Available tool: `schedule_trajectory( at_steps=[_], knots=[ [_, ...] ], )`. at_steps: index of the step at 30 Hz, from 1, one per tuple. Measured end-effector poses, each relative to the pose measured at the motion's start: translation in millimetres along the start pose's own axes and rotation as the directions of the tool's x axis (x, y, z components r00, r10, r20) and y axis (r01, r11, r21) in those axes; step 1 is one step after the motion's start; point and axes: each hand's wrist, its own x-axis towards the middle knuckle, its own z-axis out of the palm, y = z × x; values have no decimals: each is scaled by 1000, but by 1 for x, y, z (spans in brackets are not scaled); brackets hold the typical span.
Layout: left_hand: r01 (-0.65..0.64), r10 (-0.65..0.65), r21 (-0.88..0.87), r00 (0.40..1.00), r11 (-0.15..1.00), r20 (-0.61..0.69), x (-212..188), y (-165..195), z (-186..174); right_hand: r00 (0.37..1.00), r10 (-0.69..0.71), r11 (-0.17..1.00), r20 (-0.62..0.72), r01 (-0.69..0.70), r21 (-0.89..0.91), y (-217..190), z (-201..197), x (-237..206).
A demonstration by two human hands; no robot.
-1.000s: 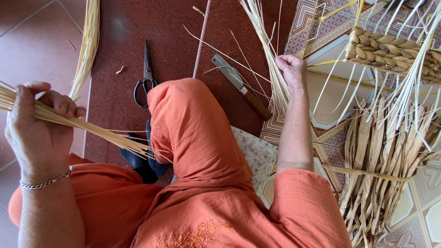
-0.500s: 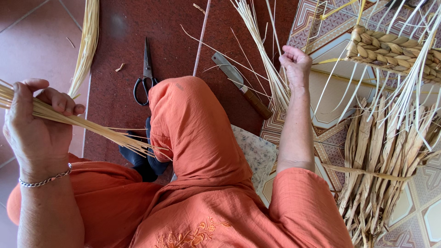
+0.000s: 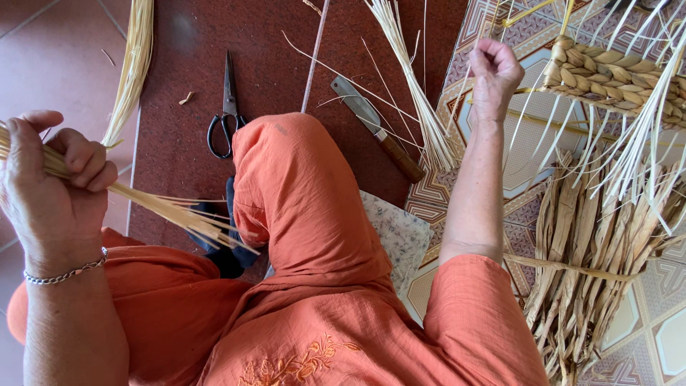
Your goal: The person sits cross-legged on a tiled floor and prepares dried straw by hand. They separate strands, trim ends with scissors, and bundle the pieces into neat bunches.
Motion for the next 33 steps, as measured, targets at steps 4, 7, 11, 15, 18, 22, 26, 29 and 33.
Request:
schedule_trajectory(
  at_steps=[4,7,11,15,18,22,26,29,33],
  knots=[
    [-20,21,59,1000,998,-13,-2,10,14,982,-190,976,17,191,-103,-6,4,12],
    [-8,8,0,997,1000,-73,-4,14,20,997,-72,997,38,73,-22,-28,12,15],
    [-46,42,-77,998,996,-51,-12,13,23,973,98,960,207,-147,238,-73,41,-3],
    [-59,53,-89,996,994,-71,-17,10,28,918,83,905,387,-232,357,-116,90,-36],
    [-39,29,-129,997,991,-72,-16,7,30,847,92,820,523,-363,443,-138,129,-66],
    [35,-31,-168,999,985,26,-19,4,23,737,118,755,665,-502,422,-162,184,-110],
    [34,-8,-230,994,973,111,-19,-2,9,655,131,754,744,-553,354,-179,245,-152],
    [45,-15,-245,992,968,125,-21,-1,-9,574,102,732,812,-597,330,-189,281,-177],
    [16,8,-206,993,978,118,-21,11,-28,540,69,776,839,-557,295,-210,323,-209]
  ],
)
